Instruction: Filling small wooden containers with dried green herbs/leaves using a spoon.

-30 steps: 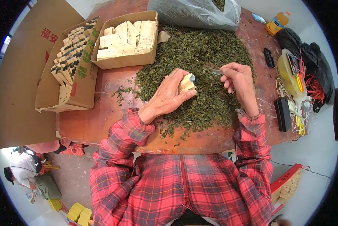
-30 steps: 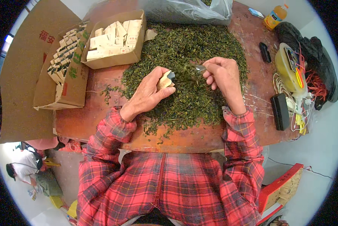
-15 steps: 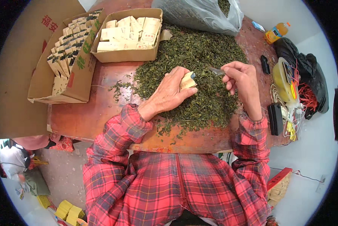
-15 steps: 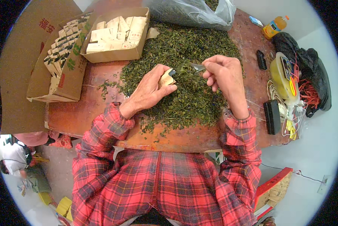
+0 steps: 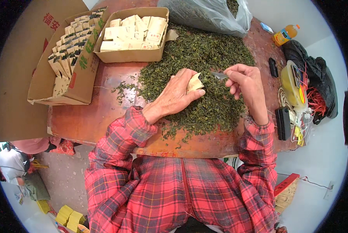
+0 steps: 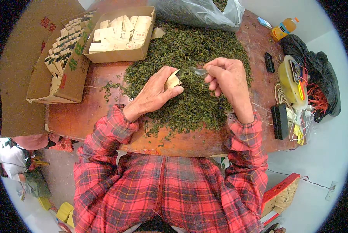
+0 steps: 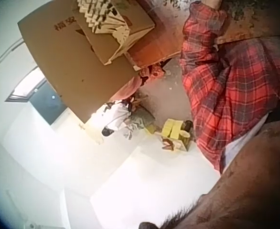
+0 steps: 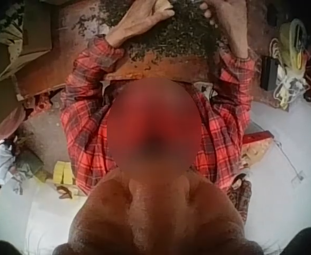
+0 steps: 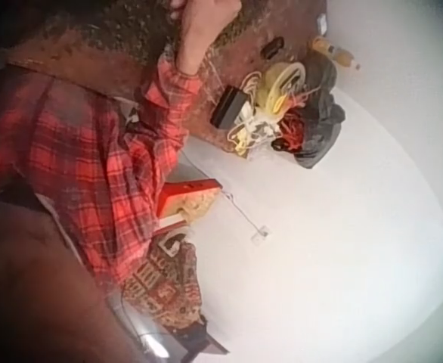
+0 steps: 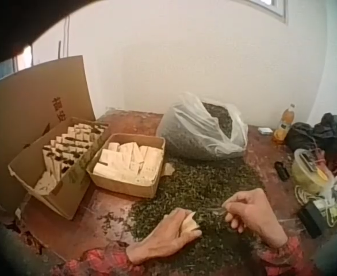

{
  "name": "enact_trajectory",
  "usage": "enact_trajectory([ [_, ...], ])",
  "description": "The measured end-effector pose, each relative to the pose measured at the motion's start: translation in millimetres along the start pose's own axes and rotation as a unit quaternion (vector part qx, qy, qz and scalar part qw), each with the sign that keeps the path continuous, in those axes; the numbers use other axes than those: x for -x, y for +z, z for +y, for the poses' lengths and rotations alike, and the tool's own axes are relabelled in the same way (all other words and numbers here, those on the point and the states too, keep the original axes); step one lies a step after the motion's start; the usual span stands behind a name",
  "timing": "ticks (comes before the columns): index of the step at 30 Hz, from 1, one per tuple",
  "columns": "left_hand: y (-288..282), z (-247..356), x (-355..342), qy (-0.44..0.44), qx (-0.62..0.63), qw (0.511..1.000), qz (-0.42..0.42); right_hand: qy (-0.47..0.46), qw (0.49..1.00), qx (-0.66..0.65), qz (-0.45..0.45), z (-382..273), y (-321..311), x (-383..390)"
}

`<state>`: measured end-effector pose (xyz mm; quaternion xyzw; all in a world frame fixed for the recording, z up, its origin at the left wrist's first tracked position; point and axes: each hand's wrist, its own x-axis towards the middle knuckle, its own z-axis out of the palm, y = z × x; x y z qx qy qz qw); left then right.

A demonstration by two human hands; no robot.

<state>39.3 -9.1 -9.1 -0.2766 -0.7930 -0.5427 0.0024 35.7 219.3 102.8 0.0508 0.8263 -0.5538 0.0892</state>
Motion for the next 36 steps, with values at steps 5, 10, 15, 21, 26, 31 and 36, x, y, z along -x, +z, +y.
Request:
enact_trajectory([
  [5,-4.0,1.6,0.0,0.002,0.011,1.000,-0.015,0.034,0.997,-0.068,-0.001,29.8,-11.0,-11.1],
  [10,-6.5,3.3,1.8,0.013,0.014,0.999,-0.026,0.034,0.998,-0.043,0.030,39.2,-10.1,-10.2],
  [15,-7.7,1.9,3.5,0.030,-0.004,0.999,-0.040,0.036,0.999,-0.021,0.035,43.6,-8.7,-8.9],
  [21,-7.2,3.7,3.2,0.008,-0.011,0.999,-0.048,0.021,0.998,-0.043,0.035,37.7,-10.2,-4.7],
  [26,-3.9,3.3,1.8,0.017,-0.019,0.999,-0.041,0.013,0.998,-0.057,0.026,22.8,-12.8,0.2],
  [31,-1.5,3.4,1.7,0.024,-0.030,0.999,-0.037,0.002,0.998,-0.066,0.012,10.9,-10.4,3.7],
  [36,1.7,2.1,1.9,0.031,-0.030,0.999,-0.020,0.001,0.999,-0.040,0.003,6.9,-7.6,4.1],
])
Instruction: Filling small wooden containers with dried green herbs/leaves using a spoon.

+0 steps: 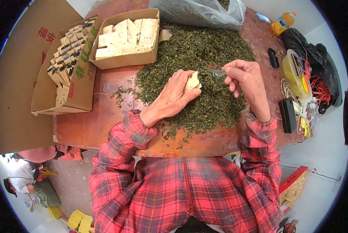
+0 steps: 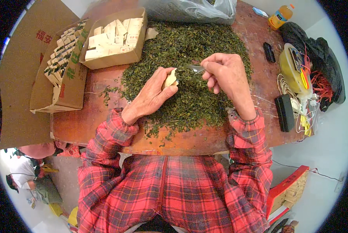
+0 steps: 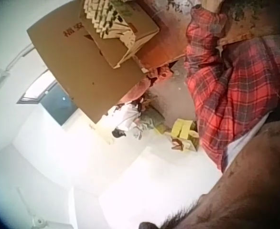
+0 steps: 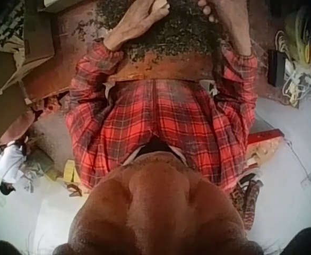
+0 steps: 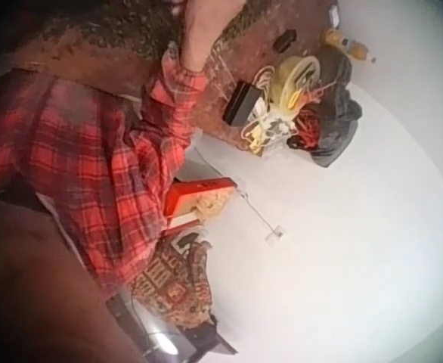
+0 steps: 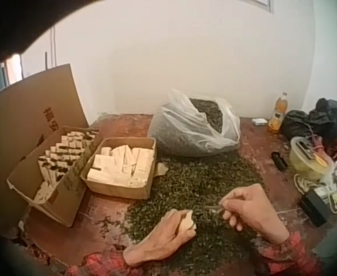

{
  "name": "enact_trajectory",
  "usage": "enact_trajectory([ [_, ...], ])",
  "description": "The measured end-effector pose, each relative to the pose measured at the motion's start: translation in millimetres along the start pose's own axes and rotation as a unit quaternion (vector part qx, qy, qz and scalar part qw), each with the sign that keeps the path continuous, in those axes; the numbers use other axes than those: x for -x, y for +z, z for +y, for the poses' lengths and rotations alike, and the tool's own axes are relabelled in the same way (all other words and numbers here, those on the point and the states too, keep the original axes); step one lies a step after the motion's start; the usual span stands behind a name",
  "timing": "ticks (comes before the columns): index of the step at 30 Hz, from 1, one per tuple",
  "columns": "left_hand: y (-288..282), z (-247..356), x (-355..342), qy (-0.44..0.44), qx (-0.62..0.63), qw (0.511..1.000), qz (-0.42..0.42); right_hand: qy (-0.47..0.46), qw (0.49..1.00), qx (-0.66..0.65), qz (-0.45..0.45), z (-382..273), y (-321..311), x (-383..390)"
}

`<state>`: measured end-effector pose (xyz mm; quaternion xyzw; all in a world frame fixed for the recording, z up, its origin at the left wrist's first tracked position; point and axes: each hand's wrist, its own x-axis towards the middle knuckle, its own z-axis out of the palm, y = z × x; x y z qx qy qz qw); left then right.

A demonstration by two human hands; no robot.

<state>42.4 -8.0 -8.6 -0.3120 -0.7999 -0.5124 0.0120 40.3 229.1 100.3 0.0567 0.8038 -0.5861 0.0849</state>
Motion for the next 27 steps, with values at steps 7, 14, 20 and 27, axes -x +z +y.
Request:
enact_trajectory([
  [7,1.8,2.4,0.8,-0.009,-0.015,1.000,-0.002,0.004,0.999,0.050,-0.009,-5.7,4.8,-1.5],
  [14,5.9,-1.1,1.0,0.008,-0.024,1.000,0.012,0.000,0.995,0.100,0.013,-9.0,16.1,3.0],
  [20,7.7,-3.5,0.3,0.020,-0.008,0.999,0.025,-0.083,0.980,0.179,0.039,-2.2,27.5,12.0],
  [27,7.5,0.4,1.9,0.013,-0.034,0.999,0.027,-0.325,0.886,0.321,0.083,7.2,40.6,14.8],
])
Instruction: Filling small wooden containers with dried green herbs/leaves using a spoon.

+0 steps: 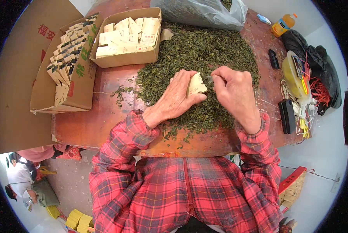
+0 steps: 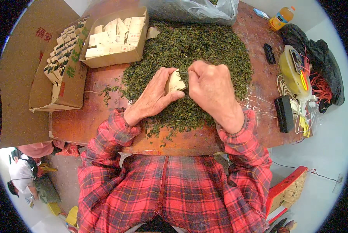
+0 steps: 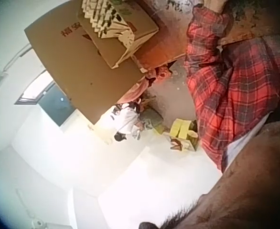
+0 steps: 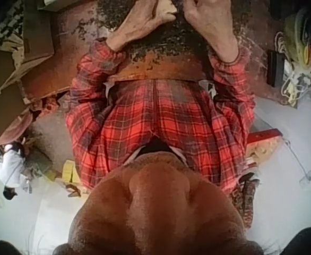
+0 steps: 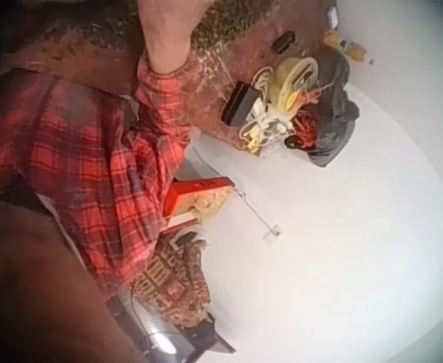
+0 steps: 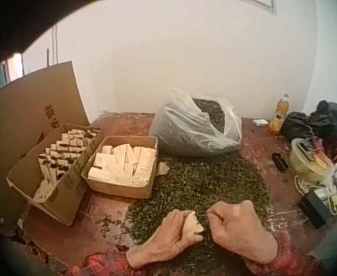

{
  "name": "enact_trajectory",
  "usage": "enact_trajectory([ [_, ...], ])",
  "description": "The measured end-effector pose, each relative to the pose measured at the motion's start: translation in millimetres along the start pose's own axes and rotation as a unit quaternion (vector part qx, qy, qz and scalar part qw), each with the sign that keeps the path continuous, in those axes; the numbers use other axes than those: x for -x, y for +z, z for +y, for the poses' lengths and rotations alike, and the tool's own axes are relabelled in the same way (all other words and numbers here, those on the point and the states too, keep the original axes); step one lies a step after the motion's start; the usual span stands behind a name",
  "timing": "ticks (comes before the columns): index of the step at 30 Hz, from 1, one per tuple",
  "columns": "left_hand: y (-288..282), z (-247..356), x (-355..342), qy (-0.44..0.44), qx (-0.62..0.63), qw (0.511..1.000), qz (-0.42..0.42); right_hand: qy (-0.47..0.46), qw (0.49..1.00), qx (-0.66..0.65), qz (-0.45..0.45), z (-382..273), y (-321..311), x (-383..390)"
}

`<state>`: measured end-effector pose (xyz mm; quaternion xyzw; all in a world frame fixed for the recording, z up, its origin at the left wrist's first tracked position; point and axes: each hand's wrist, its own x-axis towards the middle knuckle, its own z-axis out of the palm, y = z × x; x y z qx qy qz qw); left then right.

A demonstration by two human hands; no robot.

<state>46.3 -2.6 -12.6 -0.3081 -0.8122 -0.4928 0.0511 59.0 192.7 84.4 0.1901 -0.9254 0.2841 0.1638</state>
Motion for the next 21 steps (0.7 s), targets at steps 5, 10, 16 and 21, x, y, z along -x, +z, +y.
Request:
enact_trajectory([
  [5,3.8,0.6,0.7,-0.023,-0.005,1.000,0.014,-0.061,0.998,0.025,0.006,-6.7,7.1,5.7],
  [10,7.0,0.6,0.6,-0.039,-0.001,0.999,0.026,-0.124,0.989,0.083,-0.020,-17.3,8.6,10.9],
  [16,8.1,0.0,-0.3,-0.058,0.031,0.997,0.045,-0.178,0.972,0.152,-0.011,-27.4,4.6,14.8],
  [21,1.4,7.7,0.1,-0.069,0.043,0.996,0.036,-0.200,0.963,0.182,0.007,-24.2,6.0,19.0],
])
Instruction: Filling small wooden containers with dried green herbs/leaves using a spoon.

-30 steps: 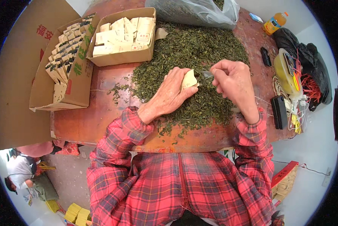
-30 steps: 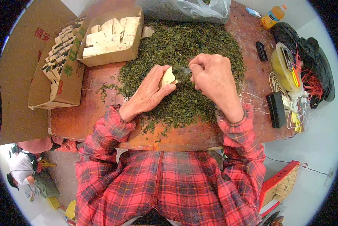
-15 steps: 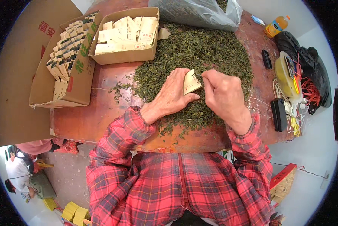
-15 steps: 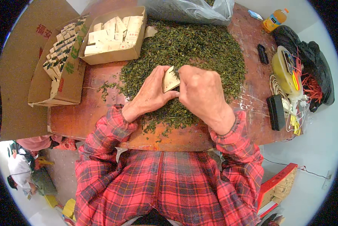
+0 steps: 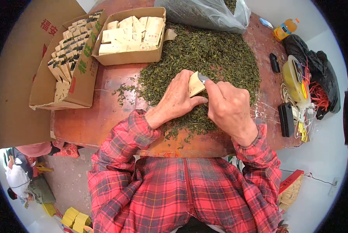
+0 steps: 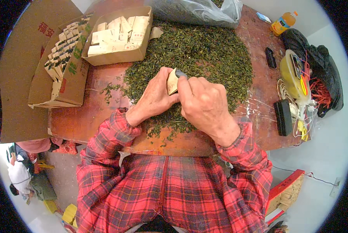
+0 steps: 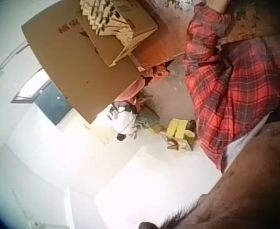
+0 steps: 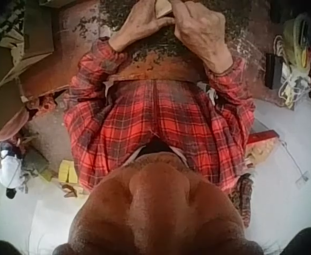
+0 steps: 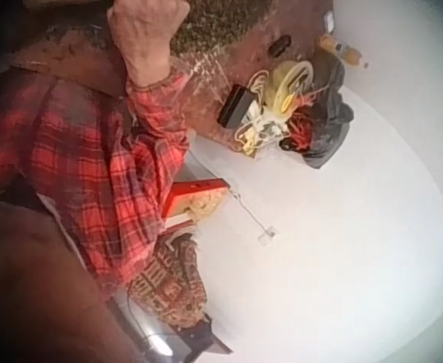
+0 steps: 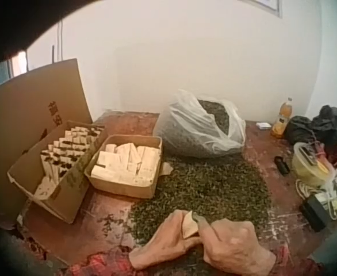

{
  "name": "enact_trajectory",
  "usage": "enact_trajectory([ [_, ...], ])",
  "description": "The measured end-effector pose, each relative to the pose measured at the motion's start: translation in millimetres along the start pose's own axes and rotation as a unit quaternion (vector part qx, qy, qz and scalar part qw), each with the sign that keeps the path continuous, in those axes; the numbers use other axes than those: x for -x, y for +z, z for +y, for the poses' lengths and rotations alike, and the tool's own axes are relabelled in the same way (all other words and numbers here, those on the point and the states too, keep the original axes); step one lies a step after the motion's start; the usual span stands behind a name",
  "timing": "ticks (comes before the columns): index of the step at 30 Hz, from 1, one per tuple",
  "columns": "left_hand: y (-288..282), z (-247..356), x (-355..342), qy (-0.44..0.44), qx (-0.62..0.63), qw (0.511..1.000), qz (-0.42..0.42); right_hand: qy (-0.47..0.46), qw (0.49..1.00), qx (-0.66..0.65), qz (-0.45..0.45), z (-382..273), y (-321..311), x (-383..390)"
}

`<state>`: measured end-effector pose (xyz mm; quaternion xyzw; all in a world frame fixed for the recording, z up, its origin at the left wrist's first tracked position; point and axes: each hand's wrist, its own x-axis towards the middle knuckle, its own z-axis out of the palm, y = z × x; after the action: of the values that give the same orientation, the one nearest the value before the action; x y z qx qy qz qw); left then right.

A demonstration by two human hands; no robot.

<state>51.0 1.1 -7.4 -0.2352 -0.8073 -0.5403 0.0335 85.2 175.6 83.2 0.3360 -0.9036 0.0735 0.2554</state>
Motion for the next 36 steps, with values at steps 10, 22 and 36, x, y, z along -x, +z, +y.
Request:
enact_trajectory([
  [10,-3.6,3.1,-0.1,-0.025,0.014,0.999,-0.024,0.037,0.996,-0.040,0.064,14.3,-18.2,9.8],
  [22,-8.5,4.5,1.0,-0.041,-0.024,0.998,-0.028,0.268,0.963,-0.022,0.003,52.3,-3.5,70.5],
  [36,-6.9,10.0,-0.2,-0.066,-0.021,0.996,-0.051,0.535,0.747,-0.393,-0.041,44.4,40.0,48.5],
])
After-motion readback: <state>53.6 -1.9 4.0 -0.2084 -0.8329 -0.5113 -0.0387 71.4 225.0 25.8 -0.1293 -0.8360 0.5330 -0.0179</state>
